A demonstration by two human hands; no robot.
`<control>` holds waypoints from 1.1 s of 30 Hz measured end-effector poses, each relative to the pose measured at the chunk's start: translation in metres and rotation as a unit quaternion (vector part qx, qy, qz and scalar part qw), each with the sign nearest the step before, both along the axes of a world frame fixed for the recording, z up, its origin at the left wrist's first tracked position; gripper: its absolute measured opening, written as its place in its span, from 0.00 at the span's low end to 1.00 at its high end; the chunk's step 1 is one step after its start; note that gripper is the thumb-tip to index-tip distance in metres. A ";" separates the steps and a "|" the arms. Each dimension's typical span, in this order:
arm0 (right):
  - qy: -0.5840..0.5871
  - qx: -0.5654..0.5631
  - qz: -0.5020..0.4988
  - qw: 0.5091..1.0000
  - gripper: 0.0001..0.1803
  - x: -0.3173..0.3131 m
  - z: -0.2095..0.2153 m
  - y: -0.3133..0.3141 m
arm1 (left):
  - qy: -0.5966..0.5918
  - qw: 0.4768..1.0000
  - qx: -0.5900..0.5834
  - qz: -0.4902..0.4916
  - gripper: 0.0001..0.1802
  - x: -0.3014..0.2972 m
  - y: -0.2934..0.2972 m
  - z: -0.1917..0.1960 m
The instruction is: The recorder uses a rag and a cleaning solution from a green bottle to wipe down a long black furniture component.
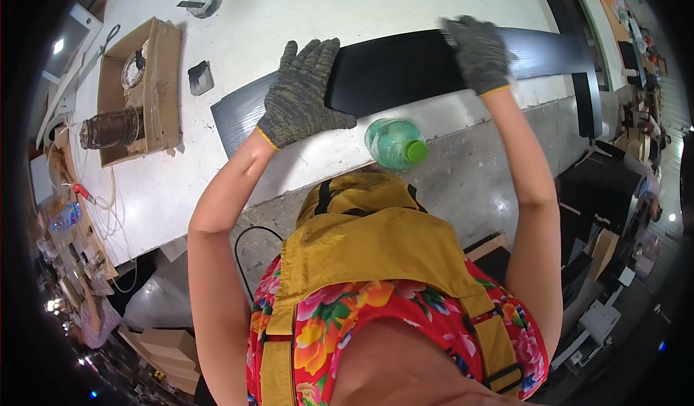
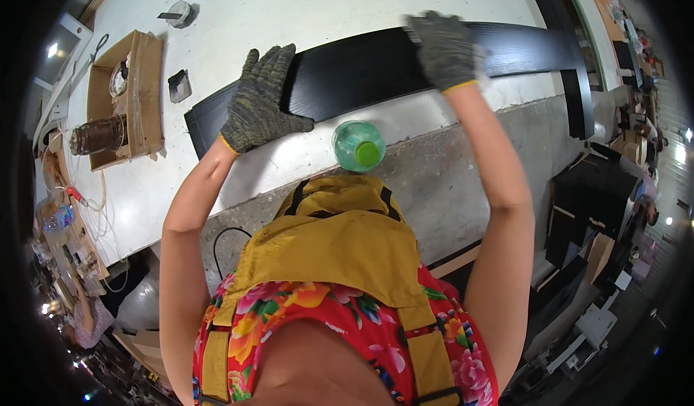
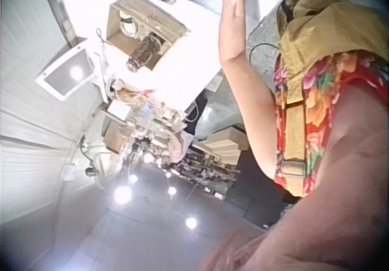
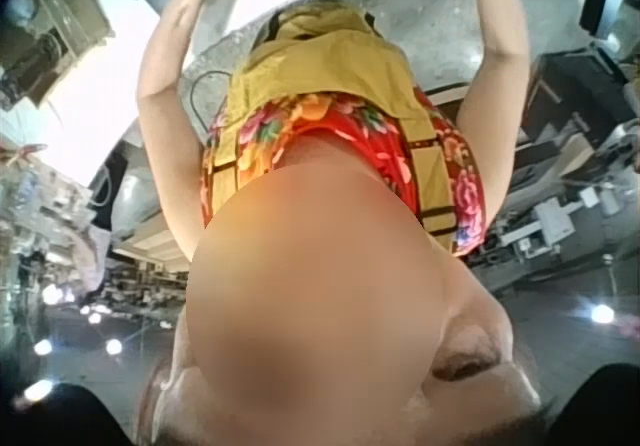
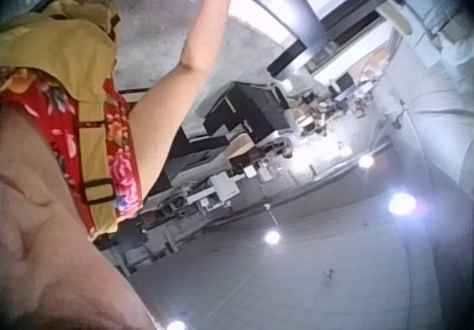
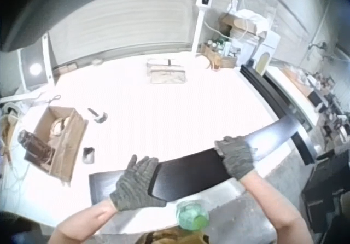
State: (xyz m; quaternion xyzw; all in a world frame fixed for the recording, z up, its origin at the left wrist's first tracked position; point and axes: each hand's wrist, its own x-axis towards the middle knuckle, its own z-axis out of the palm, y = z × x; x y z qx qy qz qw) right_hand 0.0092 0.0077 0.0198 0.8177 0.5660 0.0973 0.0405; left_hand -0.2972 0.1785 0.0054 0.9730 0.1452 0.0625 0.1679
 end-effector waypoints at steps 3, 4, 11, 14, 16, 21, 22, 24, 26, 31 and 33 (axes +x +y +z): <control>0.001 0.009 0.007 1.000 0.31 0.002 -0.009 -0.004 | -0.007 1.000 -0.014 0.006 0.70 0.002 -0.002 0.001; -0.002 0.044 0.085 0.995 0.30 -0.009 -0.017 -0.004 | -0.014 1.000 -0.019 0.009 0.71 0.002 -0.002 0.002; 0.021 -0.041 0.244 0.969 0.24 -0.120 0.019 0.066 | -0.063 0.998 -0.011 0.000 0.77 -0.008 0.003 -0.012; -0.005 0.041 0.192 0.980 0.34 -0.048 -0.011 0.029 | -0.073 0.996 -0.042 -0.010 0.80 -0.002 0.003 -0.006; 0.011 -0.026 0.074 0.997 0.36 -0.025 0.006 0.012 | -0.075 0.996 -0.040 -0.015 0.80 -0.002 0.002 -0.002; -0.025 0.183 0.281 0.942 0.20 -0.080 -0.032 0.040 | 0.005 1.000 0.006 -0.029 0.76 0.009 -0.004 0.008; 0.012 0.078 0.233 0.969 0.20 -0.104 -0.019 0.051 | 0.027 0.999 -0.002 -0.030 0.73 0.014 -0.006 0.013; 0.046 -0.017 0.164 0.985 0.20 -0.105 -0.004 0.047 | 0.013 0.999 -0.013 -0.050 0.72 0.017 -0.005 0.006; -0.002 0.043 0.153 0.987 0.24 -0.054 -0.016 0.020 | -0.032 0.997 -0.029 -0.060 0.69 0.021 -0.005 -0.001; -0.008 0.120 -0.123 0.985 0.21 0.120 -0.018 -0.062 | -0.013 0.998 -0.021 -0.055 0.68 0.029 -0.013 0.009; -0.072 0.077 -0.169 0.980 0.19 0.126 -0.007 -0.056 | -0.029 0.998 -0.016 -0.049 0.68 0.032 -0.012 0.008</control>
